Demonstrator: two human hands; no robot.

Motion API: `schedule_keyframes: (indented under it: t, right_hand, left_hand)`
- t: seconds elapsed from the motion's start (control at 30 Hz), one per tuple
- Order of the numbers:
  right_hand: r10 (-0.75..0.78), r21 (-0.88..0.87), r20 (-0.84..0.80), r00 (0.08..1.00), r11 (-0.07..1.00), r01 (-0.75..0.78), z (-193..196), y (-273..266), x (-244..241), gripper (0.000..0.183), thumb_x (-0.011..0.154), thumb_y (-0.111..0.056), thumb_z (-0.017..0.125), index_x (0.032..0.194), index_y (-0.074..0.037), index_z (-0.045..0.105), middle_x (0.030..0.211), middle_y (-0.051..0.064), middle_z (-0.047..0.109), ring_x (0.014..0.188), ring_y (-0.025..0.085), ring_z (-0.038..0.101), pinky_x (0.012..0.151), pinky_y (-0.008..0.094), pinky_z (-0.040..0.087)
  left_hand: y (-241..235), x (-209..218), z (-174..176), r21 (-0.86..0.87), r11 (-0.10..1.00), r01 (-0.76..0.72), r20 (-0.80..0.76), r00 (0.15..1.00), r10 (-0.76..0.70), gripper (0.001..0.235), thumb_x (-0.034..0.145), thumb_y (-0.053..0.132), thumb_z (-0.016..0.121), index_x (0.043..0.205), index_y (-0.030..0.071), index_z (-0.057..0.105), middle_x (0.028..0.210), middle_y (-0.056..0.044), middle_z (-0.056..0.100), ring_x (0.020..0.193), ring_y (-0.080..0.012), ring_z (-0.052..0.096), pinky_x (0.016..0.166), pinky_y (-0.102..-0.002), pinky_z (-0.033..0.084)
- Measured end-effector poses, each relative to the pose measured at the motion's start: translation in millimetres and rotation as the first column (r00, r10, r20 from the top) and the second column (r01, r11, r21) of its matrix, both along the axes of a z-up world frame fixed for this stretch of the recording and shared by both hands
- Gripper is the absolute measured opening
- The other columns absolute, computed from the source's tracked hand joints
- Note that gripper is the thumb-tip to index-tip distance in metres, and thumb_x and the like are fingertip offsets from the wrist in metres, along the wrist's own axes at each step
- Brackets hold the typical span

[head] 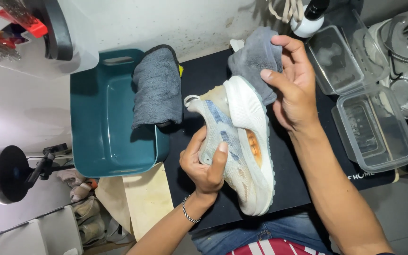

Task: The person scrubs the side and sole of a white sneaker with a blue-bristled brush. They then wipe the shoe with a gray cloth to remove residue. The person continues to scrub the shoe with the brush.

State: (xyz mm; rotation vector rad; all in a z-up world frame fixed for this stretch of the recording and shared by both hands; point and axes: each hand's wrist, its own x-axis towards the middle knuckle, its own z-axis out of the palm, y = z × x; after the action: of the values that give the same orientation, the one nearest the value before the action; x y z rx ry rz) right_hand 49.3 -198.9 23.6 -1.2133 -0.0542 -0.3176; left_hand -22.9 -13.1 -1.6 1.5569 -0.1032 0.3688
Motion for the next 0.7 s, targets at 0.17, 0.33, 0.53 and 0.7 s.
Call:
schedule_keyframes:
  t: [0.17, 0.33, 0.53, 0.7]
  right_hand:
    - [0.126, 0.357, 0.009, 0.992, 0.926, -0.121, -19, -7, 11, 0.051, 0.092, 0.008, 0.064, 0.136, -0.013, 0.048, 0.127, 0.013, 0.063, 0.117, 0.025, 0.062, 0.105, 0.040, 0.054]
    - [0.134, 0.229, -0.016, 0.991, 0.965, -0.127, -25, 10, 24, 0.049, 0.089, 0.005, 0.068, 0.131, -0.013, 0.053, 0.125, 0.013, 0.066, 0.114, 0.024, 0.065, 0.103, 0.038, 0.055]
    - [0.199, -0.196, -0.149, 0.969, 0.954, -0.226, -13, 13, 18, 0.046, 0.090, -0.005, 0.067, 0.133, -0.019, 0.055, 0.153, 0.009, 0.049, 0.142, 0.021, 0.049, 0.114, 0.032, 0.042]
    - [0.031, -0.490, -0.214, 0.976, 0.861, -0.135, 12, 16, -8, 0.036, 0.096, -0.021, 0.061, 0.128, -0.010, 0.072, 0.133, 0.017, 0.069, 0.130, 0.027, 0.059, 0.108, 0.044, 0.048]
  left_hand:
    - [3, -13, -6, -0.033, 0.999, 0.011, 0.057, 0.998, -0.010, 0.044, 0.082, 0.032, 0.068, 0.103, -0.006, 0.070, 0.067, 0.001, 0.059, 0.055, -0.0075, 0.049, 0.050, -0.023, 0.040]
    - [0, -26, -13, 0.005, 1.000, 0.015, 0.142, 0.990, -0.016, 0.037, 0.077, 0.032, 0.069, 0.089, -0.003, 0.069, 0.058, 0.004, 0.051, 0.047, -0.0063, 0.044, 0.044, -0.023, 0.036]
    - [-2, -32, -16, -0.027, 1.000, 0.007, 0.127, 0.992, -0.004, 0.039, 0.079, 0.031, 0.070, 0.092, -0.006, 0.070, 0.059, 0.004, 0.051, 0.048, -0.0070, 0.045, 0.045, -0.023, 0.037]
    - [-1, -16, -22, -0.137, 0.990, -0.018, 0.214, 0.976, 0.047, 0.027, 0.079, 0.016, 0.073, 0.090, -0.009, 0.071, 0.046, -0.008, 0.057, 0.043, -0.0057, 0.051, 0.042, -0.023, 0.044]
